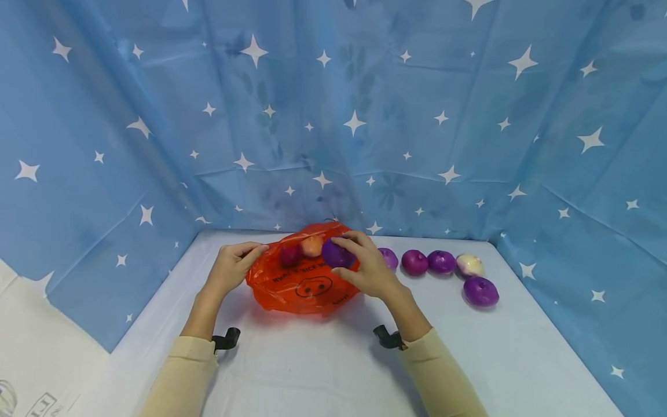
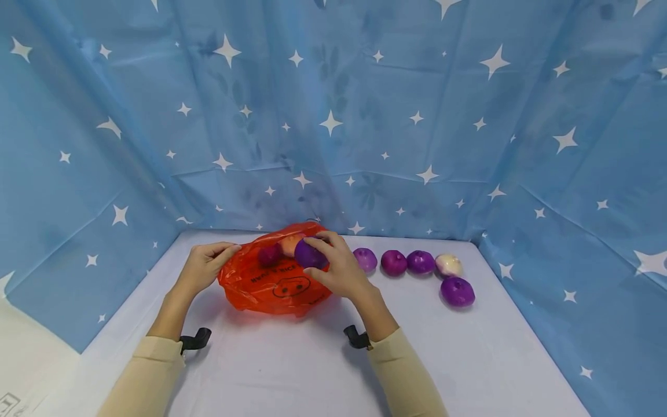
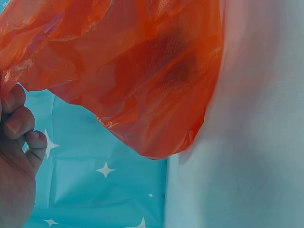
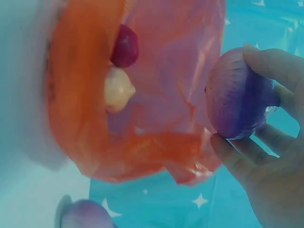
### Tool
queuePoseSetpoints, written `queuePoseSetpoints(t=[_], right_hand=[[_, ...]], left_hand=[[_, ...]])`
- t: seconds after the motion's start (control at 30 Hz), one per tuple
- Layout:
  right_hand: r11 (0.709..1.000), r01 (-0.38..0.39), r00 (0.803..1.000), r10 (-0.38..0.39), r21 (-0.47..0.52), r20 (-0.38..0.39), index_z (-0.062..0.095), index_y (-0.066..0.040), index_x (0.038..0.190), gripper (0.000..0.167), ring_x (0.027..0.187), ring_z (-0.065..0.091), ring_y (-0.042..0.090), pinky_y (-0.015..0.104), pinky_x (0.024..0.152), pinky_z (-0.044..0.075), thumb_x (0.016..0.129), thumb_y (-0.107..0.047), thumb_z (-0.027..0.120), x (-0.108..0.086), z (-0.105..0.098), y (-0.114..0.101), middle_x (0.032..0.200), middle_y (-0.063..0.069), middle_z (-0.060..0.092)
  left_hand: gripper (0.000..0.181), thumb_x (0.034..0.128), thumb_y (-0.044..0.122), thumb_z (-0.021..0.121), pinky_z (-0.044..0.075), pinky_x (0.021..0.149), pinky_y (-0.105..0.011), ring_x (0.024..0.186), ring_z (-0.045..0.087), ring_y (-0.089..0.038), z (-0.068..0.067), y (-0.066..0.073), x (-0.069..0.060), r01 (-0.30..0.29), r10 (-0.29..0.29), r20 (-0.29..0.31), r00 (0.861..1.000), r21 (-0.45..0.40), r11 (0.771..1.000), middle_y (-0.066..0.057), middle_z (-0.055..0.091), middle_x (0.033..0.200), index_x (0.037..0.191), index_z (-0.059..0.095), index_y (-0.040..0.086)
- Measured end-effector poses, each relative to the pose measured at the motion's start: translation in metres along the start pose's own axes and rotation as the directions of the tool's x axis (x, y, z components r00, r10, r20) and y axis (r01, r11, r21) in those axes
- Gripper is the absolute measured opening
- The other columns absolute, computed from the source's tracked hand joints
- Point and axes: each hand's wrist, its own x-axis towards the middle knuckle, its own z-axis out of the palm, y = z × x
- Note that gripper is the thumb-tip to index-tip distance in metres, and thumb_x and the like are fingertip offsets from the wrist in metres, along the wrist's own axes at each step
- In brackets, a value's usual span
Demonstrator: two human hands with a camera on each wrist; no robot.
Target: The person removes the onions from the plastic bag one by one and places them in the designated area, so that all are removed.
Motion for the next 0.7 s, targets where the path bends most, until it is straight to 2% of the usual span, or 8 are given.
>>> queuePoseSetpoints(t=[0.27,0.6,0.7], right_hand=[[0.999,-0.046,0.998,0.045,-0.002,-0.044,0.06,-0.024,0.146,0.062,0.126,0.058,0.032,0.051,0.094,0.059,0.089,-0.026,0.084,-0.005,-0.024,0.008,0.144,0.006,0.051],[0.996,-0.071,0.991,0.078,0.061,-0.11,0.061,-0.015,0.144,0.061,0.127,0.06,0.036,0.054,0.1,0.056,0.088,-0.02,0.085,-0.014,-0.056,0.023,0.143,0.012,0.051],[0.994,-0.097,0.989,0.102,0.05,-0.11,0.06,-0.015,0.144,0.062,0.126,0.06,0.036,0.054,0.102,0.055,0.088,-0.02,0.085,-0.018,-0.066,0.028,0.143,0.013,0.052]], left_hand=[[0.02,0.1024,0.029,0.068,0.048,0.056,-0.023,0.063,0.059,-0.014,0.0,0.001,0.0,-0.001,0.0,0.004,1.0,0.01,1.0,-0.001,0.079,0.09,0.11,0.082,0.016],[0.021,0.1025,0.03,0.068,0.046,0.056,-0.024,0.063,0.057,-0.014,0.0,0.0,0.0,0.001,-0.001,0.002,1.0,0.005,1.0,0.0,0.077,0.088,0.11,0.082,0.017],[0.021,0.1023,0.03,0.069,0.045,0.054,-0.024,0.062,0.056,-0.014,0.001,0.0,0.0,0.001,-0.001,0.002,1.0,0.013,1.0,0.0,0.077,0.085,0.11,0.082,0.017]])
